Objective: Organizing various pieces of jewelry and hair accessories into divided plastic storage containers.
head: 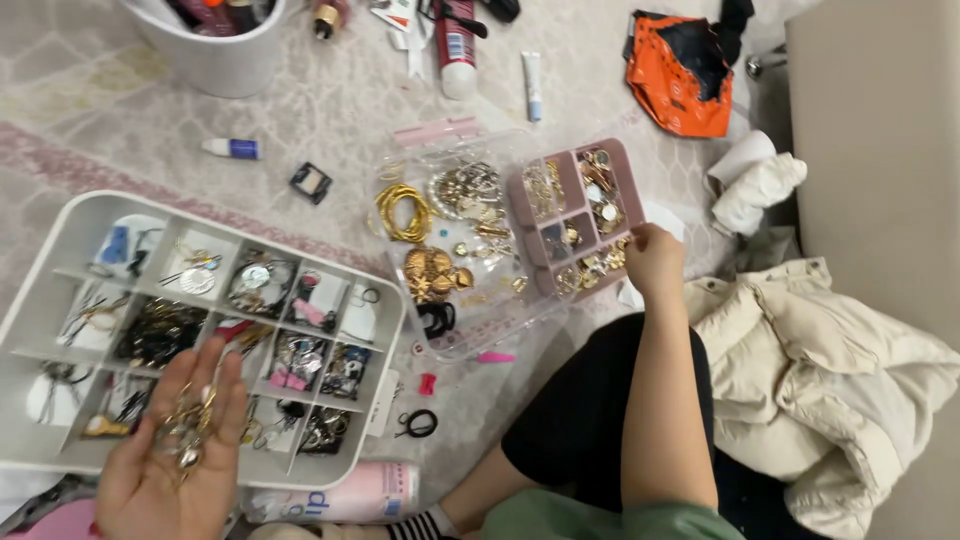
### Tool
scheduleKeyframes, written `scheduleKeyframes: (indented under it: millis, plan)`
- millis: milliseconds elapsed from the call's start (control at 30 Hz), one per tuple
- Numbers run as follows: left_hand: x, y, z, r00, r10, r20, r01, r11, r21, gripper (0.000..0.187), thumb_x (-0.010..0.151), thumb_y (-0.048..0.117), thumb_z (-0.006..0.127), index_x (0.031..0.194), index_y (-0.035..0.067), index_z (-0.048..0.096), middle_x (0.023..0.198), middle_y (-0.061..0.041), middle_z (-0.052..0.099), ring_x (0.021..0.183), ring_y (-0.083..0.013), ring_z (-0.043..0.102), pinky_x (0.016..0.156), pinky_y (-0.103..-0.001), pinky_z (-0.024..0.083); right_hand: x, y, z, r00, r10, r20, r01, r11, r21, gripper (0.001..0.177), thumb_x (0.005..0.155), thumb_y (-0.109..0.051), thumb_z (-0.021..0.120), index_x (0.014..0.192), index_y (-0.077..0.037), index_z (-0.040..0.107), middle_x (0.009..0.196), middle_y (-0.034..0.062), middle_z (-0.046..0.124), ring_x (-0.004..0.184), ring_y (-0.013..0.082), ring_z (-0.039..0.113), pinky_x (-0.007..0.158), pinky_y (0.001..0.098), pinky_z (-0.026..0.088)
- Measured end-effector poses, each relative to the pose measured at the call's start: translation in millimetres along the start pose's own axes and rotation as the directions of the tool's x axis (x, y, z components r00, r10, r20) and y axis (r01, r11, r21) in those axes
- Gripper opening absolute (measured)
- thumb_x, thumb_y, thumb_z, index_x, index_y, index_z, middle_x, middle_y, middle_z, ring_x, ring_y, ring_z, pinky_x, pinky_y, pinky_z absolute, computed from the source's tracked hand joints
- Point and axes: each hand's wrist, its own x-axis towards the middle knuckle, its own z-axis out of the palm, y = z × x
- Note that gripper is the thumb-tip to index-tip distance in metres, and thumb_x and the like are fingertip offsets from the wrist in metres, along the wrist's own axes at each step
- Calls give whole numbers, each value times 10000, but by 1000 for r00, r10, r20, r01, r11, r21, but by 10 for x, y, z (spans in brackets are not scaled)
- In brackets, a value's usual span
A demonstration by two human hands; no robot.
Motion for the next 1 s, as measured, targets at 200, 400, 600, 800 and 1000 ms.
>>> scheduleKeyframes:
  millis: [200,400,600,800,1000]
  plan:
    - [-19,212,230,994,91,-59,-104,958,-268,609,939,128,464,1476,-151,395,1613,-325,382,1563,-428,318,1261,-509,249,-1168,-2568,170,810,-579,-91,576,759,303,278,938,8,651,1215,-7,662,1141,138,724,934,218,753,706,309,608]
    - [14,438,95,976,216,13,-197,910,-366,564,968,158,396,1450,-133,425,1572,-295,422,1519,-420,336,1249,-544,263,-1529,-4168,899,295,-932,212,840,359,407,244,907,-66,690,1150,-49,702,1049,132,752,870,265,746,732,380,598]
    - [79,512,21,963,257,75,-209,897,-390,567,1014,205,344,1478,-116,403,1593,-287,391,1514,-384,338,1257,-505,272,-1661,-4642,2058,356,-788,502,935,298,-195,106,848,-187,683,851,-114,760,791,138,743,765,313,733,692,432,578]
    - [86,500,-31,952,277,128,-193,872,-451,566,1056,237,322,1500,-107,388,1603,-289,370,1519,-373,338,1268,-497,266,-1687,-4495,2378,381,-838,391,918,291,-269,118,832,-104,647,784,-107,755,779,123,737,721,302,734,628,416,577]
    - [81,502,9,952,271,141,-180,871,-458,567,1061,244,300,1500,-101,399,1599,-295,375,1515,-374,336,1259,-492,274,-1767,-4555,1980,375,-883,283,927,358,-112,123,856,-160,678,788,-79,741,756,139,735,679,314,712,599,429,553]
